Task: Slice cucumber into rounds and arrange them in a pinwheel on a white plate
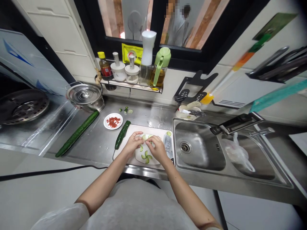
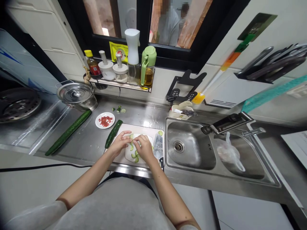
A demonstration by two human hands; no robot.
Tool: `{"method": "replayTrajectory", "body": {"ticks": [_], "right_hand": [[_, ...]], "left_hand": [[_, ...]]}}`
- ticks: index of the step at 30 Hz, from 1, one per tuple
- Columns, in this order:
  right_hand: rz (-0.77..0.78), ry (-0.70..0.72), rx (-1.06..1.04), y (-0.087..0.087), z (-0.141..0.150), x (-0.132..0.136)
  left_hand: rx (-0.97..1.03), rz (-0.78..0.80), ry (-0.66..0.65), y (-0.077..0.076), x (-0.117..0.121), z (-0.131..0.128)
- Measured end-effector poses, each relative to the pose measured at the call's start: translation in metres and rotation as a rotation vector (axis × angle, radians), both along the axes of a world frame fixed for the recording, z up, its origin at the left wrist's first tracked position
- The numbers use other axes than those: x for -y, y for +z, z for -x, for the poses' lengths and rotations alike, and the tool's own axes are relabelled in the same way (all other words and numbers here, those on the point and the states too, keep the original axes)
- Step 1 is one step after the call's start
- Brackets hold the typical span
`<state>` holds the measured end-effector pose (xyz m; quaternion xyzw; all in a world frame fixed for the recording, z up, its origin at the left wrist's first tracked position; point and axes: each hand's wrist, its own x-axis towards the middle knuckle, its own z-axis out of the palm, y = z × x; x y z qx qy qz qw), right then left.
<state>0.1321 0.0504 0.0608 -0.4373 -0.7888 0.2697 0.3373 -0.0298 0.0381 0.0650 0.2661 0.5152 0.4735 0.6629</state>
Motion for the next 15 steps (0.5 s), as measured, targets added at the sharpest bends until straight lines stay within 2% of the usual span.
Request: {"method": "replayTrajectory", "body": {"ticks": [4, 15], "right_hand": [[0.158, -0.035, -0.08, -0.007, 0.001, -0.001], [0.815, -0.07, -0.41, -0.01, 0.001, -0.003]], "left_hand": [[-0.021, -0.069, 0.009, -0.002, 0.0, -0.001], [-0.118, -0.238, -0.015, -0.011, 0.005, -0.005]]}}
